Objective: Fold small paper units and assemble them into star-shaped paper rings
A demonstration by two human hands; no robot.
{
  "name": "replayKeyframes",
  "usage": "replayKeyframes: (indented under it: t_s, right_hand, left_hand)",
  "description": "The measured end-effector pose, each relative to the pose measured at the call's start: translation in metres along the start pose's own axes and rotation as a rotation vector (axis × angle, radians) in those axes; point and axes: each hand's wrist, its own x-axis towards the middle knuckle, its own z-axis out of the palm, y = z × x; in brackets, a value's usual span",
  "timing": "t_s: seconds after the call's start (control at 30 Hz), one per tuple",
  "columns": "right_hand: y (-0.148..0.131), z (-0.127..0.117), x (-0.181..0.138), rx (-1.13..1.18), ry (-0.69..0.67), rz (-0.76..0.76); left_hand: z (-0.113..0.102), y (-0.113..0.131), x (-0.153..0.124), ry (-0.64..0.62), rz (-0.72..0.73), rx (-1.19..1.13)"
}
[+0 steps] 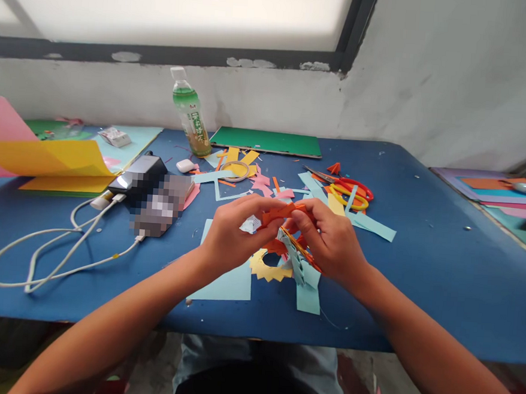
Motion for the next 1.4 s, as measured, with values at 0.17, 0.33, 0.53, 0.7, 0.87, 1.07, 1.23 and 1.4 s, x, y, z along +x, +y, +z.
replayKeyframes:
  t_s: [0.17,0.33,0.53,0.7,0.87,1.07,1.23,1.4]
  right_hand:
    - [-0.002,-0.001,0.002,0.040,-0.028,0.034]
    - [-0.003,-0.008,0.004,0.089,-0.088,0.069]
    - [-0.001,-0.014,0.003,0.383,-0.297,0.258]
    - [0.000,-0.017,0.006,0.420,-0.403,0.251]
    - [-0.002,-0.019,0.005,0.153,-0.334,0.126]
    - [-0.001,-0.014,0.004,0.059,-0.241,0.052]
    - [-0.001,-0.010,0.003,0.072,-0.160,0.047]
    - [-0.002,-0.010,0.002,0.194,-0.150,0.079]
  left_hand:
    - [0.002,0.000,-0.002,0.010,-0.001,0.008]
    - [0.001,0.001,-0.003,-0.033,-0.016,-0.028]
    - [-0.006,-0.003,0.001,-0.197,-0.071,-0.151]
    - [-0.011,-0.006,0.005,-0.327,-0.133,-0.217]
    - [-0.010,-0.007,0.004,-0.362,-0.208,-0.258]
    - [-0.007,-0.007,0.003,-0.314,-0.167,-0.243]
    - [-0.006,-0.005,0.003,-0.252,-0.156,-0.233]
    - [-0.006,-0.004,0.001,-0.208,-0.247,-0.321]
